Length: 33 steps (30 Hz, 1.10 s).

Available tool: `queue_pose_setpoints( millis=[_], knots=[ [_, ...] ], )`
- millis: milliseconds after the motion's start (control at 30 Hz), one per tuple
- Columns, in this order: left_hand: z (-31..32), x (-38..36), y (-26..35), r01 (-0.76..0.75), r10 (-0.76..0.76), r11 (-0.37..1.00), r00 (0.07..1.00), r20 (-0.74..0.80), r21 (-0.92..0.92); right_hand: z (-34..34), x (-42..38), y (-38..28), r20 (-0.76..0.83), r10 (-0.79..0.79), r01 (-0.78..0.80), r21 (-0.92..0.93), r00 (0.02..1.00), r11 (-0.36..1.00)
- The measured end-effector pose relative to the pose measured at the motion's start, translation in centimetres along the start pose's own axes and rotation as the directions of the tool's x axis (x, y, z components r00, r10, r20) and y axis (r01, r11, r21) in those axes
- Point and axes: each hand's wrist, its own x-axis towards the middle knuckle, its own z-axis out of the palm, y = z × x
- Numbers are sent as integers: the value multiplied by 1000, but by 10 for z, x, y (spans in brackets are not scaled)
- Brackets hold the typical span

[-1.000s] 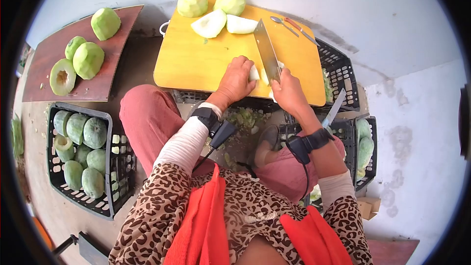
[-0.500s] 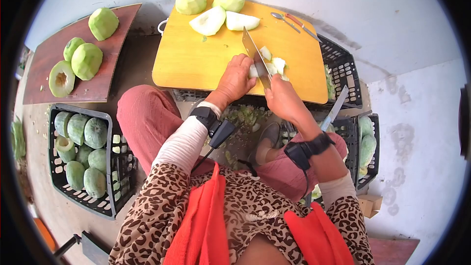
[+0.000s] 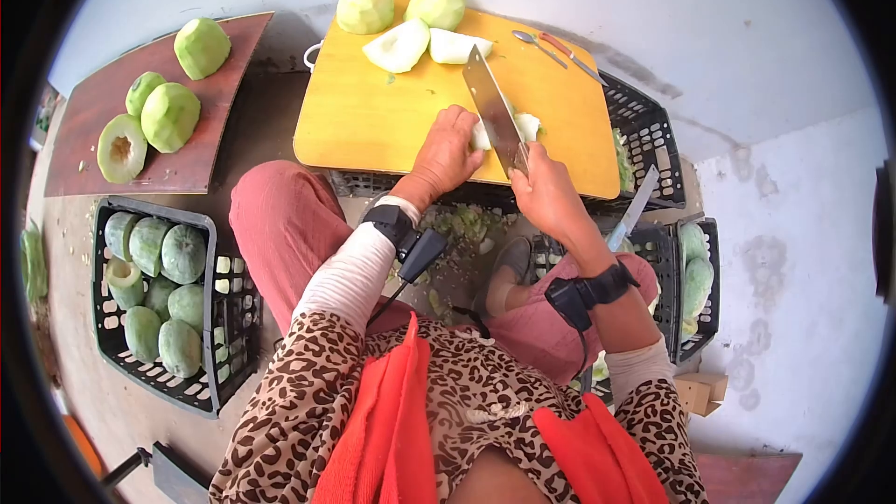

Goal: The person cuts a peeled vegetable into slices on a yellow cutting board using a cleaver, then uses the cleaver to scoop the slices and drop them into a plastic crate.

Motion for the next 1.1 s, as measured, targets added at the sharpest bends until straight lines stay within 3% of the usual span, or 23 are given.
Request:
queue_pose_setpoints(
  millis=[333,533,633,833,1100],
  knots=[
    [0,0,-2,-15,15,1000,1000,7,-23,-8,8,-3,164,-21,36,-92,986,995],
    [0,2,0,-6,6,1000,999,32,-15,38,40,16,20,-89,90,-91,996,992],
    [-2,1,2,29,-28,1000,998,53,-9,34,44,20,-36,-37,35,-46,999,998],
    [2,0,-2,25,-25,1000,1000,-10,-19,7,14,6,-27,-19,19,-28,999,999],
    [0,0,-3,-5,6,1000,1000,21,-9,-6,0,-6,109,-13,20,-67,994,998]
  ],
)
